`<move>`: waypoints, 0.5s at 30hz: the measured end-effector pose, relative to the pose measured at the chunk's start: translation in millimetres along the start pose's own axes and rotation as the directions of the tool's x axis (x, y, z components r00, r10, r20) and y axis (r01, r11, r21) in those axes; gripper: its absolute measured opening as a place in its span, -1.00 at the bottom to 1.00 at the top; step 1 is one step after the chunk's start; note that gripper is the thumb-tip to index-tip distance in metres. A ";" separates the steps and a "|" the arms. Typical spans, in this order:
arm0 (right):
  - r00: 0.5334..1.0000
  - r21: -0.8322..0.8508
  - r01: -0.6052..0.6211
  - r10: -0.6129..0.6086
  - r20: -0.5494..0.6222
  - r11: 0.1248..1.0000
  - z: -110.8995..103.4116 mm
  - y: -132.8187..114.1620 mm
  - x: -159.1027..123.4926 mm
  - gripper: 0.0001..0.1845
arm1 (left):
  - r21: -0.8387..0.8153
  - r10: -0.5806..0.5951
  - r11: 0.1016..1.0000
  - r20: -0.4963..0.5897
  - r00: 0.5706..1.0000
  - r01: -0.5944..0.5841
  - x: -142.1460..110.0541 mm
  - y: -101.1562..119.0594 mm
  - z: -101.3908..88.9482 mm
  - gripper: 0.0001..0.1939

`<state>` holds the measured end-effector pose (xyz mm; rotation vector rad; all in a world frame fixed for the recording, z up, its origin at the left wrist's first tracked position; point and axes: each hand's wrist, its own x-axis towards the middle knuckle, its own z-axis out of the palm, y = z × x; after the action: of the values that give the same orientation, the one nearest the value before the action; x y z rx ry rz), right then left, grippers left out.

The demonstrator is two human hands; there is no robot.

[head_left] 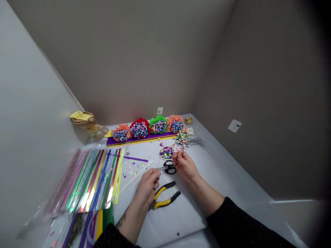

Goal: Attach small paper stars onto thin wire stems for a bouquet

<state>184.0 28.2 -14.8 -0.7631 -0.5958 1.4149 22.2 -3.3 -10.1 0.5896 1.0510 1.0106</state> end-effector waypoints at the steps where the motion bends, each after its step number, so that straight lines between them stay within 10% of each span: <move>1: 1.000 0.020 0.010 -0.010 0.002 1.000 3.7 -2.3 -2.6 -0.67 | -0.005 -0.009 1.000 0.015 1.000 0.009 -1.6 0.1 1.3 -0.66; 9: 0.988 -0.004 0.120 -0.120 -0.099 0.993 21.3 -7.9 -21.4 -0.71 | -0.046 -0.001 0.999 0.074 0.997 0.005 -10.8 0.6 5.9 -0.66; 15: 0.994 -0.358 0.054 -0.018 0.104 0.932 9.3 22.6 -56.1 -0.82 | 0.091 0.060 0.993 0.136 0.989 -0.073 -12.7 -6.3 9.9 -0.72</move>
<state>157.7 -26.7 -22.0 -0.9692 -0.9603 1.3308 31.8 -16.9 -5.6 0.7642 0.9708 0.9692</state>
